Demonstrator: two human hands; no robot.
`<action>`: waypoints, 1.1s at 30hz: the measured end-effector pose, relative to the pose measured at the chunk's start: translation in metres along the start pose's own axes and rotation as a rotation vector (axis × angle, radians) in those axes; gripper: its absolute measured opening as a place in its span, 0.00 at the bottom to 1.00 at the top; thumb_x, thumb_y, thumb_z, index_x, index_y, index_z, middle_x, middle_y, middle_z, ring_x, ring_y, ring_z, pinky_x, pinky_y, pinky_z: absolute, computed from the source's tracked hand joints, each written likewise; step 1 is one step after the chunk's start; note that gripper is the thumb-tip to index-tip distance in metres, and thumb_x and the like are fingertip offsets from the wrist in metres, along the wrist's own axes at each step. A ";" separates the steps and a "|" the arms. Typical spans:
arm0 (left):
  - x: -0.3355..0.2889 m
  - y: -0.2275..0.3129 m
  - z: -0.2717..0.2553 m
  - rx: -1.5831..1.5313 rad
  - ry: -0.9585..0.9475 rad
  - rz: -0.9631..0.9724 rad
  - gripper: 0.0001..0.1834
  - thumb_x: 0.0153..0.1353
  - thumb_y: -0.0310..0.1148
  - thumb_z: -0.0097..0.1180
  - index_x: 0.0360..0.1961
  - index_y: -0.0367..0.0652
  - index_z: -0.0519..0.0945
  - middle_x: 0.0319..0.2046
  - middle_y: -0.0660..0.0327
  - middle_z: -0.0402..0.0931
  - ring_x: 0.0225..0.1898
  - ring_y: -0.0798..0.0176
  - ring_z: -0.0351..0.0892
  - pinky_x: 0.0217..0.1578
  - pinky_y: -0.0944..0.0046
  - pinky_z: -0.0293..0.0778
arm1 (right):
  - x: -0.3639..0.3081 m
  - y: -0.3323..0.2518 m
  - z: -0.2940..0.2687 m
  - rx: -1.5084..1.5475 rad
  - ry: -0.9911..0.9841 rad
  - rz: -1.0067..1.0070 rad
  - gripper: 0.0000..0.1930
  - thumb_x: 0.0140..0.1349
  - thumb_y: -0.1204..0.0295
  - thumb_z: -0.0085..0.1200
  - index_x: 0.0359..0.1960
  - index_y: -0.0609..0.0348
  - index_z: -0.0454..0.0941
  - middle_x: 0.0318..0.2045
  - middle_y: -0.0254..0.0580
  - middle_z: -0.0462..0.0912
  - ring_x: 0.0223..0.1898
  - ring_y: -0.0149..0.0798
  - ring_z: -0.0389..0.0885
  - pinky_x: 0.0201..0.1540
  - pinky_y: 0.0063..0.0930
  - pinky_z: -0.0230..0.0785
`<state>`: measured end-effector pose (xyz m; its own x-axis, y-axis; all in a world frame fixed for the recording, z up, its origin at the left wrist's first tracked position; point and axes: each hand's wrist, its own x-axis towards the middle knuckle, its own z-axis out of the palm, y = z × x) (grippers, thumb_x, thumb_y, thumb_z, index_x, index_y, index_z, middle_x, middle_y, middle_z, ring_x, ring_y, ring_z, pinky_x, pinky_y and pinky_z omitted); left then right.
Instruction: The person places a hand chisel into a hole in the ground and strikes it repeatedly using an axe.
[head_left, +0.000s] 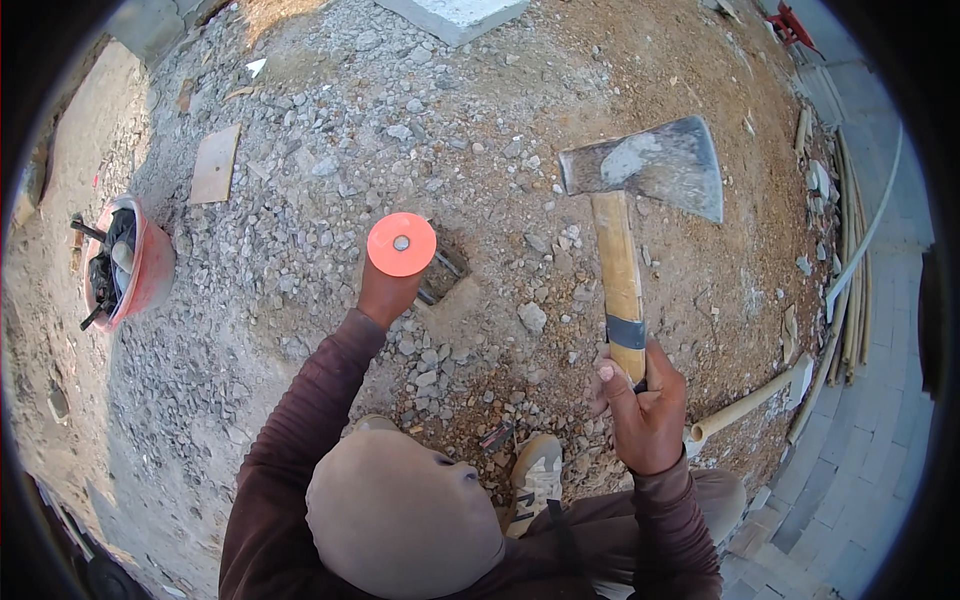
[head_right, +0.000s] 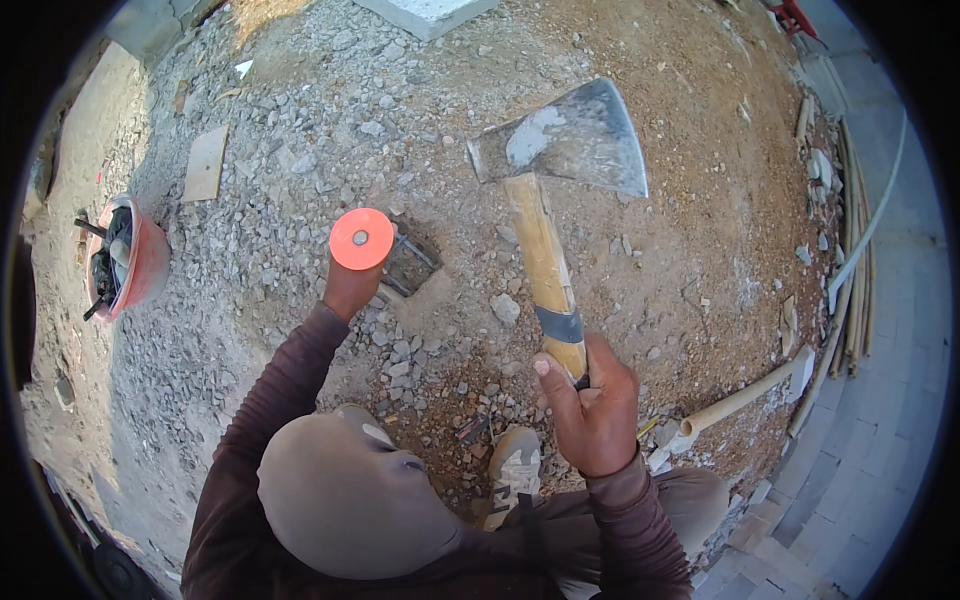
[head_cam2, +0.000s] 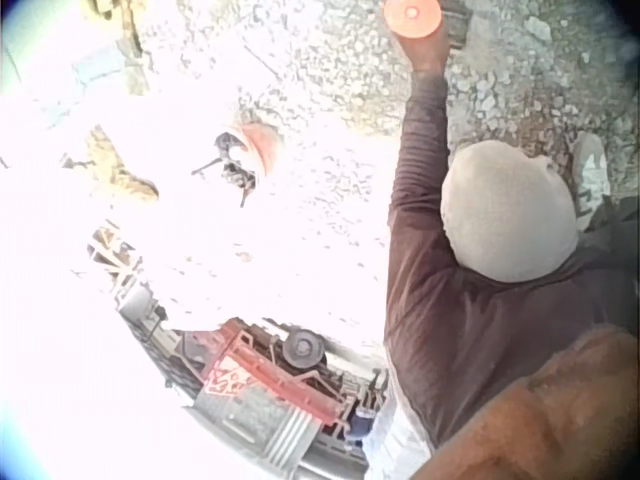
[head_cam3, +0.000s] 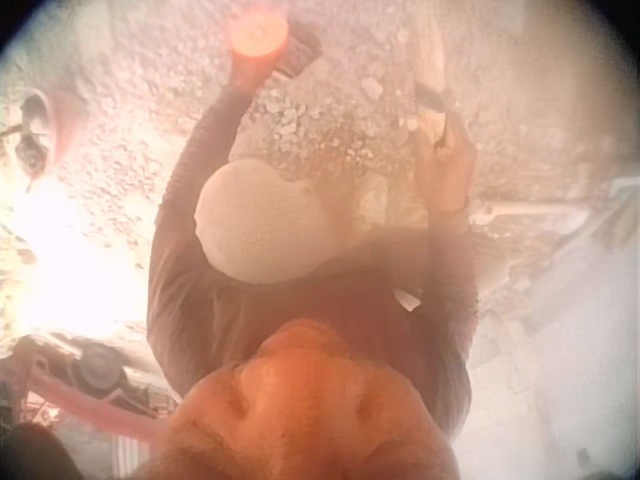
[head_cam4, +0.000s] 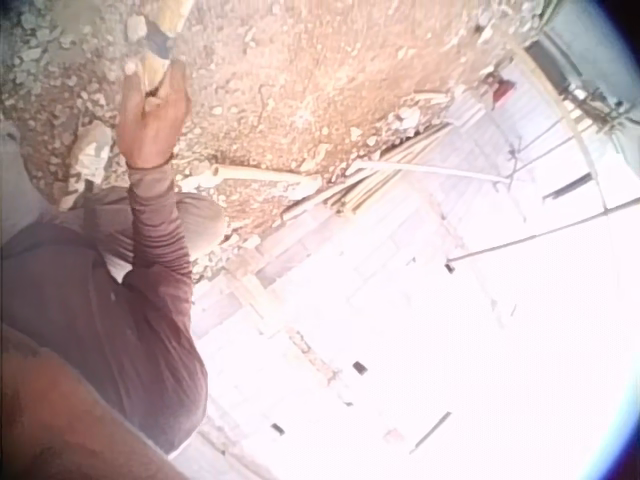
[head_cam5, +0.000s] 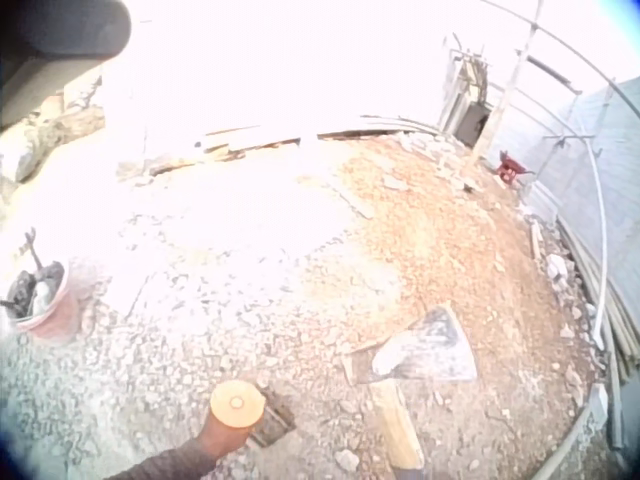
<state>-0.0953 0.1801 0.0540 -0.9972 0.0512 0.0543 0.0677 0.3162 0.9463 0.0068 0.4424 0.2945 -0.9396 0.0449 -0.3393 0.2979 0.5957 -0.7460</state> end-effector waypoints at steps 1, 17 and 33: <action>-0.003 0.005 0.005 0.015 0.053 0.047 0.20 0.55 0.25 0.59 0.50 0.37 0.74 0.47 0.55 0.77 0.51 0.56 0.76 0.53 0.60 0.70 | 0.001 -0.024 0.003 0.164 0.129 -0.096 0.10 0.63 0.71 0.56 0.40 0.64 0.72 0.20 0.43 0.74 0.21 0.33 0.75 0.27 0.32 0.68; 0.034 -0.055 -0.030 -0.687 0.270 -0.526 0.12 0.62 0.28 0.55 0.47 0.44 0.75 0.36 0.66 0.75 0.31 0.71 0.74 0.33 0.67 0.70 | 0.001 0.008 0.035 -0.093 -0.074 -0.117 0.11 0.64 0.67 0.55 0.39 0.64 0.73 0.22 0.47 0.78 0.24 0.47 0.80 0.29 0.37 0.69; 0.055 -0.030 -0.026 0.300 0.066 0.368 0.12 0.58 0.24 0.56 0.44 0.38 0.77 0.42 0.59 0.76 0.44 0.60 0.76 0.46 0.61 0.72 | -0.012 0.005 0.033 0.251 -0.148 0.169 0.10 0.67 0.69 0.53 0.42 0.63 0.73 0.21 0.28 0.72 0.19 0.20 0.68 0.20 0.18 0.60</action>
<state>-0.1527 0.1485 0.0373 -0.9046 0.1532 0.3977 0.4126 0.5483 0.7274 0.0250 0.4182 0.2760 -0.8440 -0.0014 -0.5363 0.4972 0.3728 -0.7835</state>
